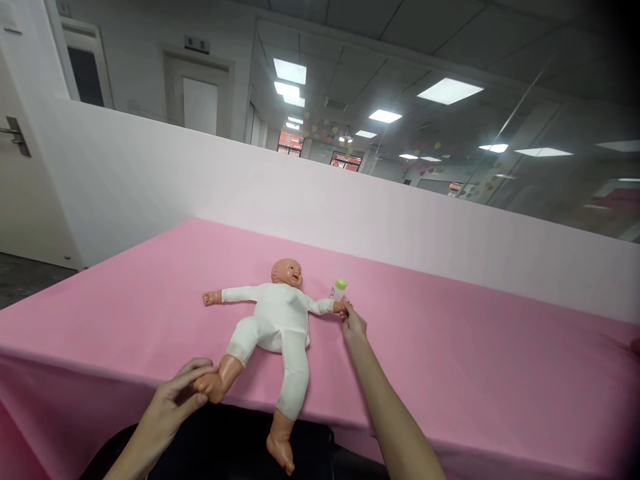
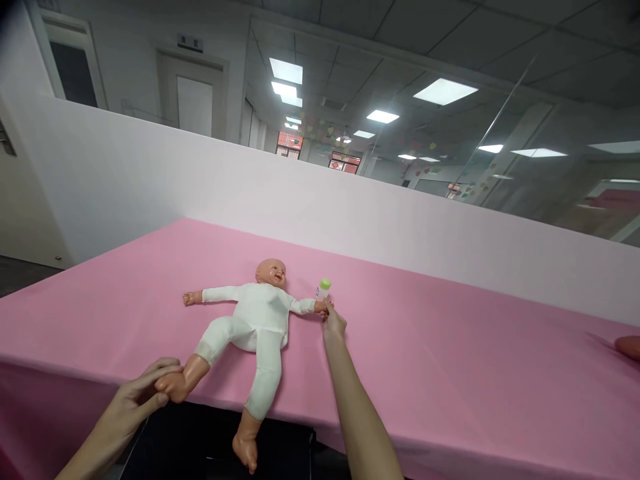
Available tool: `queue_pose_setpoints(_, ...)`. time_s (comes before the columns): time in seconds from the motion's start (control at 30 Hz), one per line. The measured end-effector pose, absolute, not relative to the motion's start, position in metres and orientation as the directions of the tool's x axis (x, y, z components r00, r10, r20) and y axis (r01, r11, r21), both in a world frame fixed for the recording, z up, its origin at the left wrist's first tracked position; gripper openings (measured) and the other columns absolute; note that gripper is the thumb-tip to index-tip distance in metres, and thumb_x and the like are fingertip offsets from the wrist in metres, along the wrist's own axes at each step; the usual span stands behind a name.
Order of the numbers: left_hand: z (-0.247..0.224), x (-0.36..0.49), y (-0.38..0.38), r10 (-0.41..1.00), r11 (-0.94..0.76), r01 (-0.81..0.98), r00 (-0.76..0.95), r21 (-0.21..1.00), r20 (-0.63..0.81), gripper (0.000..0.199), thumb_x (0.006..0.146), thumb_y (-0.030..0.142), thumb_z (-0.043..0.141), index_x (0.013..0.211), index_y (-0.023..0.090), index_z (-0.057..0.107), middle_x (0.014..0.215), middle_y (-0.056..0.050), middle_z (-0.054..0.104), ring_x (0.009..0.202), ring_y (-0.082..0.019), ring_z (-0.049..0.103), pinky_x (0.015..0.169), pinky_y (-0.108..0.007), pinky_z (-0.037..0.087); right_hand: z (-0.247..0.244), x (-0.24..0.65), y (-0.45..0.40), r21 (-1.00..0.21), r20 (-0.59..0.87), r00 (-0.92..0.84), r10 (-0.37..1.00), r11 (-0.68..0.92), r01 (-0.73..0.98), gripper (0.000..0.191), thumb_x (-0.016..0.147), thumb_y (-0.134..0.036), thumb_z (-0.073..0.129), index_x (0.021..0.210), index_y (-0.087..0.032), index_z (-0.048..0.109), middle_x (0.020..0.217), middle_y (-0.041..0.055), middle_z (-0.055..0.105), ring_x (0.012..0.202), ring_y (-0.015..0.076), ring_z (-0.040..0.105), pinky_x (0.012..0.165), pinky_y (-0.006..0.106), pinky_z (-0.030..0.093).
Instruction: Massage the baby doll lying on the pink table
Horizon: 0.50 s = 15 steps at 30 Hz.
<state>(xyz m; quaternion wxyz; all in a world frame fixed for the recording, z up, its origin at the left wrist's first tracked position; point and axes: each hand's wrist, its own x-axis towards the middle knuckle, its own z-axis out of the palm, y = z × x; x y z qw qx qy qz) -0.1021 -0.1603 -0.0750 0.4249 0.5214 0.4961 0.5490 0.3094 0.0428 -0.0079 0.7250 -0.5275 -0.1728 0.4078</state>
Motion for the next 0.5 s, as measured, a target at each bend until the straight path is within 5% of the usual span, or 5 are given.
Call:
queue_pose_setpoints(0.17,-0.082,-0.109,-0.170,0.982,-0.169,0.083,-0.073,0.982,0.175,0.043,0.069,0.055,0.084,0.099,0.024,0.087,0.112,-0.013,0.075,0.111,-0.034,0.070,0.098,-0.038,0.056,-0.014,0.314,0.039,-0.905,-0.189,0.621,0.761,0.110,-0.410,0.022,0.063,-0.011,0.087,0.064,-0.017,0.065,0.058,-0.0018,0.061,0.048,0.0096,0.050,0.042,0.022,0.044)
queue_pose_setpoints(0.33,-0.041,-0.086,-0.129,0.963,-0.260,0.009,-0.077,0.966,0.260,0.040,0.076,0.053,0.082,0.100,0.020,0.085,0.120,-0.013,0.070,0.114,-0.032,0.066,0.093,-0.033,0.055,0.012,0.289,0.043,-0.916,-0.042,0.528,0.848,0.179,-0.360,0.026,0.062,-0.026,0.093,0.078,-0.015,0.076,0.075,0.0026,0.071,0.060,0.0114,0.056,0.055,0.025,0.050)
queue_pose_setpoints(0.5,-0.014,-0.041,-0.073,0.962,-0.270,-0.167,-0.012,0.948,0.272,0.049,0.080,0.055,0.079,0.109,0.017,0.080,0.113,-0.013,0.071,0.081,-0.020,0.065,0.068,-0.027,0.051,0.025,0.241,0.037,-0.963,0.158,0.306,0.939,0.215,-0.162,0.037,0.058,-0.043,0.094,0.072,-0.013,0.077,0.062,-0.0007,0.062,0.056,0.0097,0.048,0.054,0.026,0.043)
